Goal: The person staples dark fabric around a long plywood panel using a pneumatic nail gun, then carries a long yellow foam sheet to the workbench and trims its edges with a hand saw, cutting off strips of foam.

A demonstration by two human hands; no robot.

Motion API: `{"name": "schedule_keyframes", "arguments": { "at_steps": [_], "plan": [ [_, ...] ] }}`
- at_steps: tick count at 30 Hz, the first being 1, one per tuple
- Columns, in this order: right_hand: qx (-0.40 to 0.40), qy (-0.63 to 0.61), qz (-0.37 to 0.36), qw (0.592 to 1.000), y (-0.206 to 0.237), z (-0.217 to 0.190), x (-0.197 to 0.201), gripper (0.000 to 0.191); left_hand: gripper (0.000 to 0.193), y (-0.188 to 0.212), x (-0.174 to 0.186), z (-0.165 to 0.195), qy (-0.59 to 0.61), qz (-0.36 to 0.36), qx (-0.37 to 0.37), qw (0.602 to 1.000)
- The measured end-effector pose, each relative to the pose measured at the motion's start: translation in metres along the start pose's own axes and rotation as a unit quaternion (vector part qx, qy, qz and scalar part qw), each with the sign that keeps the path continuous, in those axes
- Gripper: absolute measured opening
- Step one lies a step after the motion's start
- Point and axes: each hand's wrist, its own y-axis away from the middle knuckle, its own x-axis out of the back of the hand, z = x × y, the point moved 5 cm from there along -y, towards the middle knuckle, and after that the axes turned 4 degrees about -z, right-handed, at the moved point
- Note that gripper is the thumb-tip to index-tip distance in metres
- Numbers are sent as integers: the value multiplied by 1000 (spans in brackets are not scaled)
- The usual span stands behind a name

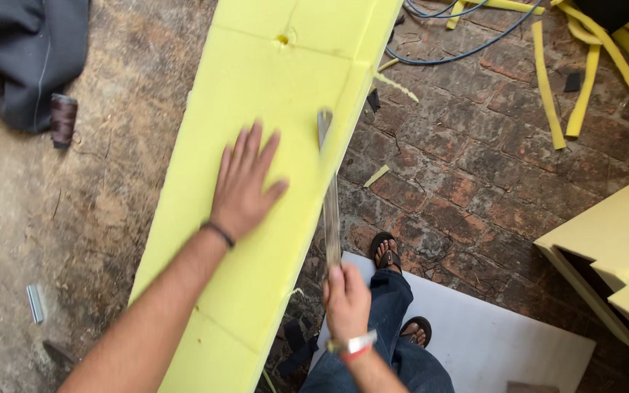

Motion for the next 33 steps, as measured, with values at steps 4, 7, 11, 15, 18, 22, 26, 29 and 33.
{"name": "schedule_keyframes", "arguments": {
  "at_steps": [4, 7, 11, 15, 18, 22, 26, 29, 33],
  "plan": [
    [115, 12, -43, 992, -65, -25, -18, 20, 81, 115, -22, 6, -61, 1, 25, 998],
    [137, 33, -32, 989, -25, 5, -21, 24, 80, 149, -31, 5, -69, -9, 34, 997],
    [40, -47, -45, 997, 95, 77, -8, 21, 80, 143, -30, 2, -64, 19, 34, 997],
    [85, 26, -21, 996, 52, 65, -16, 19, 79, 142, -32, 0, -64, 22, 33, 997],
    [149, -5, -33, 988, 24, 54, -33, 21, 80, 144, -36, -5, -51, 19, 38, 998],
    [42, -5, -6, 999, 107, 106, -30, 16, 79, 145, -37, -7, -56, 18, 40, 997],
    [-6, -77, 12, 997, 150, 145, -18, 13, 75, 144, -37, -6, -42, 17, 44, 998],
    [48, -38, -28, 998, 100, 138, -26, 18, 72, 146, -40, -5, -42, 25, 42, 998],
    [120, -59, -51, 990, 99, 138, -35, 27, 67, 151, -43, -6, -27, 25, 42, 998]
  ]
}}
